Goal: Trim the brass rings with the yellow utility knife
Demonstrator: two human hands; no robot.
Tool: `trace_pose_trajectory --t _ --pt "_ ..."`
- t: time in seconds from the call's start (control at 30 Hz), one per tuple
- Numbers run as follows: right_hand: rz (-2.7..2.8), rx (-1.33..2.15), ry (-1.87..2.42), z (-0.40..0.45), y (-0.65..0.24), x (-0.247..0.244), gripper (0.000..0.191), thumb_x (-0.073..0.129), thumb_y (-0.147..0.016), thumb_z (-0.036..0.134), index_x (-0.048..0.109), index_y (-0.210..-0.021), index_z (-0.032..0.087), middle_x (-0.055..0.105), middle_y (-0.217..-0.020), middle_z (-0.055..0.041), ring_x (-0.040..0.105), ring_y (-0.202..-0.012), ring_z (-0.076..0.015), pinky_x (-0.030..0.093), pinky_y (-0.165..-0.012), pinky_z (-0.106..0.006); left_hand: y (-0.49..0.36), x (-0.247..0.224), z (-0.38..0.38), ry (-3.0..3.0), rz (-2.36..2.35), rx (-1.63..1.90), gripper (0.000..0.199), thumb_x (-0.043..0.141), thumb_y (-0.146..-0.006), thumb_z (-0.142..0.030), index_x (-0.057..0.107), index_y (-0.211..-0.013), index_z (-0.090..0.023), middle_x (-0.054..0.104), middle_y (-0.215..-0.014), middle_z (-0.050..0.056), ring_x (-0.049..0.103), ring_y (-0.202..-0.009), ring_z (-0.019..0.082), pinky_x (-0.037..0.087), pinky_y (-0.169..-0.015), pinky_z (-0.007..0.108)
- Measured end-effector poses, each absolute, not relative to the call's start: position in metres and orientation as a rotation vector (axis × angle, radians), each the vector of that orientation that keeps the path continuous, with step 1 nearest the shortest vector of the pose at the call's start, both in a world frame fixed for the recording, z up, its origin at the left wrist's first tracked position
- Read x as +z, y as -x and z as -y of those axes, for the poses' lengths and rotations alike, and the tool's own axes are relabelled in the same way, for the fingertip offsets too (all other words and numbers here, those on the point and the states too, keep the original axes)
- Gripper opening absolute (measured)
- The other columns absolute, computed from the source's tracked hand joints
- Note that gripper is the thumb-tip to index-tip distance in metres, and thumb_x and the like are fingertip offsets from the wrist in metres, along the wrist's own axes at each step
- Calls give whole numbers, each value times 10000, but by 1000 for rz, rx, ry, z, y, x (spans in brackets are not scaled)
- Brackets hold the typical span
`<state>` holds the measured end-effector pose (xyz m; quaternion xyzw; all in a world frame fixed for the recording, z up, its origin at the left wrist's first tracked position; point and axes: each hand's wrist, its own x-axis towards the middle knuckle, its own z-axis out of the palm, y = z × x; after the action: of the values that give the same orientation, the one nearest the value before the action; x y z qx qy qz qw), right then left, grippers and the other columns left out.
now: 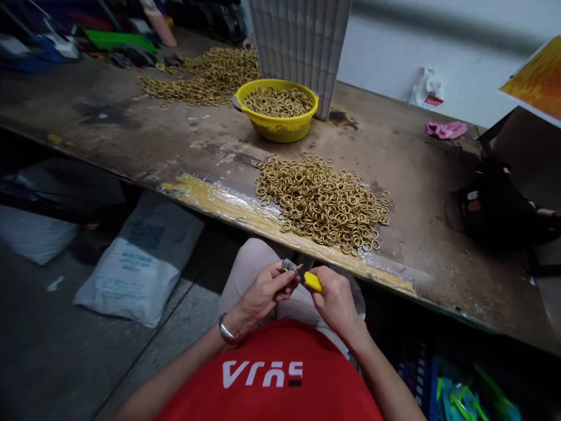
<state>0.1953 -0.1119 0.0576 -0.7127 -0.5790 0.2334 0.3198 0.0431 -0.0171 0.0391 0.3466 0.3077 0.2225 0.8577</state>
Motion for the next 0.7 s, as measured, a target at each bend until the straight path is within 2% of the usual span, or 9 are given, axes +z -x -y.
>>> trace_pose_trajectory --t 0.17,0.33,0.47,0.6,0.7 --pt "1692 424 2073 113 -192 58 247 492 -797 92 651 -958 190 702 -897 -64 638 -773 -187 436 -689 -258 -45 37 21 -833 -648 465 436 790 -698 -503 550 -781 -149 514 -607 -35 353 -482 45 221 -431 168" --pt "1768 317 2206 111 -189 62 215 468 -830 81 634 -911 192 696 -858 -60 641 -749 -185 406 -649 -253 -40 39 20 -1011 -622 440 392 706 -783 -511 552 -801 -151 477 -612 -43 344 -508 61 261 -476 191" --pt "1803 284 2222 111 -185 66 194 459 -856 83 621 -896 181 694 -851 -64 641 -733 -181 385 -636 -256 -37 40 17 -1201 -620 446 304 662 -831 -437 580 -800 -145 472 -628 -35 360 -550 84 293 -518 212" --pt "1823 323 2236 112 -187 64 198 480 -832 73 620 -902 194 697 -837 -48 637 -721 -174 370 -629 -255 -32 51 15 -1367 -655 498 202 651 -818 -337 596 -743 -158 497 -628 -26 410 -581 111 343 -570 231" --pt "1702 347 2511 114 -203 56 179 503 -808 68 619 -882 183 695 -806 -68 629 -684 -192 351 -601 -269 -22 68 13 -1441 -571 462 141 648 -799 -252 590 -701 -170 535 -651 -5 457 -620 135 369 -608 248"
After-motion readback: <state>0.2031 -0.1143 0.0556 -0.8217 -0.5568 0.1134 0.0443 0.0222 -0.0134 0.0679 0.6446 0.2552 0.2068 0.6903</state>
